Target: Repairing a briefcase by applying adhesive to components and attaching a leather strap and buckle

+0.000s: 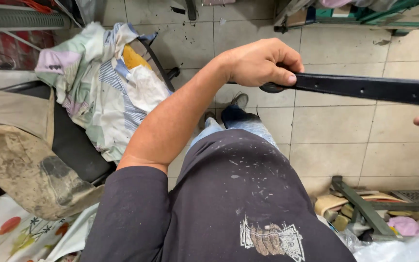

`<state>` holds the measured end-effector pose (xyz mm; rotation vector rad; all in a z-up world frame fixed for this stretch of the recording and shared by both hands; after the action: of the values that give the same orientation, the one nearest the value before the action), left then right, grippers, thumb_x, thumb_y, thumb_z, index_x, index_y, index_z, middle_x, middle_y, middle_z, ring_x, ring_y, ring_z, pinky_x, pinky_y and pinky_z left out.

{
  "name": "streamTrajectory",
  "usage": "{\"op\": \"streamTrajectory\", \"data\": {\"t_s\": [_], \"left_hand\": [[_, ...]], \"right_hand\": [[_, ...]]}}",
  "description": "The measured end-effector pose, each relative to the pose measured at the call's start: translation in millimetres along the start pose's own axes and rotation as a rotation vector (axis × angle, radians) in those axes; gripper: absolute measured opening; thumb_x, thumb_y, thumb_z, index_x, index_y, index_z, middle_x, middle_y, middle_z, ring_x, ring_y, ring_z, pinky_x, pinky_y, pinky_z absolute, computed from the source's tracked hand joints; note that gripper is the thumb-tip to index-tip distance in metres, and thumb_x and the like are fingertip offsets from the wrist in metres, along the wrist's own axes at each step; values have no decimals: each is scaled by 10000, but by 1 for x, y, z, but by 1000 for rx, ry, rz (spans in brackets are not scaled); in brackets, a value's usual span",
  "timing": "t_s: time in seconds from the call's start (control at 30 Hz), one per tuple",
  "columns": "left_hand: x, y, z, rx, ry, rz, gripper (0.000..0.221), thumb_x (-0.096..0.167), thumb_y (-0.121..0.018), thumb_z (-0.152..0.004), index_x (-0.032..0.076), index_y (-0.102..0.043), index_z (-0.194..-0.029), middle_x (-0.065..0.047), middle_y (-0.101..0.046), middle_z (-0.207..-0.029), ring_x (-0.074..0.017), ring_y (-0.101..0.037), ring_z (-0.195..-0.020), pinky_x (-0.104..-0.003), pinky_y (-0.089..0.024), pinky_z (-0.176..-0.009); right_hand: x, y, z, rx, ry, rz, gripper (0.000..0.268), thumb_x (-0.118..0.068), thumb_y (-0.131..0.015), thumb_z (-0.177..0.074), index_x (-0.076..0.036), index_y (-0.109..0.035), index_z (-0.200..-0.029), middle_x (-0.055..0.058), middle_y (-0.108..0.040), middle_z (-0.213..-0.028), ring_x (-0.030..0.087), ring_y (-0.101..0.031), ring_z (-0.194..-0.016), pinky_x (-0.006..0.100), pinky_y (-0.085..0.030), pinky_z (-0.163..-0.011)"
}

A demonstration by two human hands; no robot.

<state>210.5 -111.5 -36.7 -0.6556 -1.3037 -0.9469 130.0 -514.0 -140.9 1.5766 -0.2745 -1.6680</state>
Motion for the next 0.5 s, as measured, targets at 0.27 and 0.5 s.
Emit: {"op": "streamTrajectory", "data": {"t_s": [0.27, 0.5], "left_hand": [[53, -10, -66, -183, -124, 16, 67, 116, -641, -939, 85, -692, -969, 48, -679, -775, -78, -615, -670, -246, -535, -629], [48, 14, -87, -223, -148, -195, 99, 152, -717, -898, 103, -722, -983, 46, -724, -781, -105, -596, -599, -290, -490, -553]], "right_hand": [[-193, 29, -54, 62, 51, -138, 711, 21, -852, -670, -8, -505, -1289, 117, -603, -1007, 163, -629, -652, 235, -502, -572], [-230, 23, -68, 224, -25, -206, 399, 74, -833, -660, 34, -622, -996, 115, -652, -850, 151, -592, -593, 239, -485, -589]]}}
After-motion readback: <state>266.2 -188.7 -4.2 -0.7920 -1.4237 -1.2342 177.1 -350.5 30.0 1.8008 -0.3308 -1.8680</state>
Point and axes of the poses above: each hand's wrist, its own z-axis away from the middle knuckle, its own y-axis out of the back of the hand, x = y × z, the point moved 9 cm from there along -z, towards the middle knuckle
